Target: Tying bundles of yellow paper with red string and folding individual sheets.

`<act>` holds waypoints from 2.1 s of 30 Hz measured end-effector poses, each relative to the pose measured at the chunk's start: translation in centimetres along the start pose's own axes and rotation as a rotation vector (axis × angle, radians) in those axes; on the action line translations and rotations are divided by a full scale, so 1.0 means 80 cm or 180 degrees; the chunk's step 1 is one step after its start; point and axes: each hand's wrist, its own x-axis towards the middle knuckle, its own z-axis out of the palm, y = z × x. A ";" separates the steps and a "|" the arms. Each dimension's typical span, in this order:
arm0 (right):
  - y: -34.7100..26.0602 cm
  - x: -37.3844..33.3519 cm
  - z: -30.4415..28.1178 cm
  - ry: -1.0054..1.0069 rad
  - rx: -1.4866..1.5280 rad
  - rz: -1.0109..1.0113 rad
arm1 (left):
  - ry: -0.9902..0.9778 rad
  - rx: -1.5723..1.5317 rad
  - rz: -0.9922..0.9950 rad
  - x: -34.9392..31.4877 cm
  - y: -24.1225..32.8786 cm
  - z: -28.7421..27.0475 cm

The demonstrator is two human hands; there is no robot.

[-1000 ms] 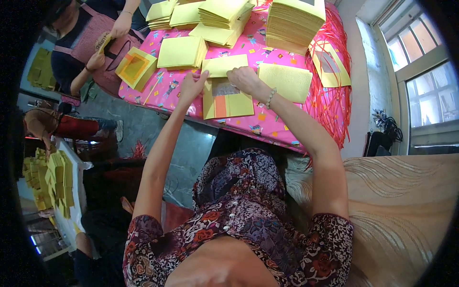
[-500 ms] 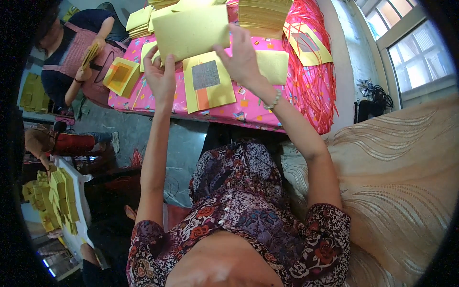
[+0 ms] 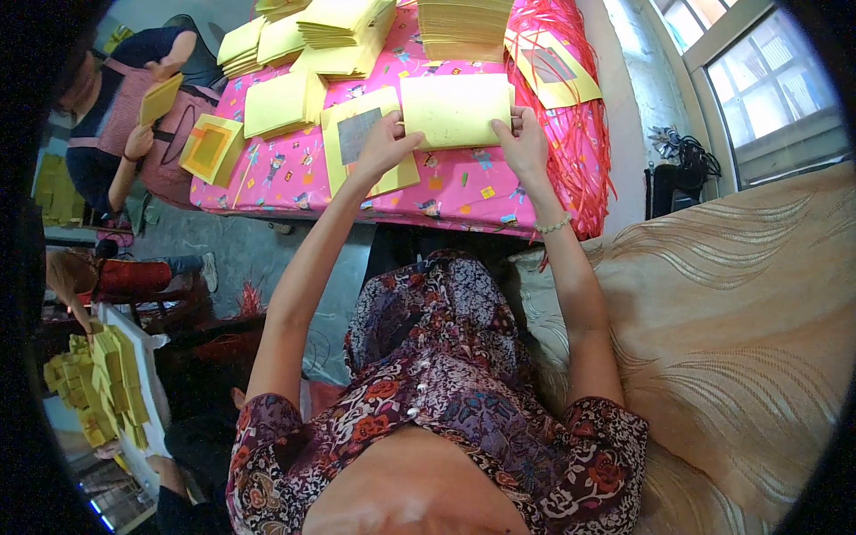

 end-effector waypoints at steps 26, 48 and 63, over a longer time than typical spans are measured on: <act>0.043 0.019 0.006 0.0072 -0.1625 -0.0128 | 0.0160 0.1725 -0.0254 0.040 -0.022 0.028; 0.021 0.014 0.015 0.0096 -0.2676 -0.0866 | 0.0449 0.2097 0.0553 0.025 -0.031 0.028; -0.017 0.011 0.008 0.0590 -0.2392 -0.1684 | 0.0607 0.1433 0.0598 -0.047 -0.011 -0.040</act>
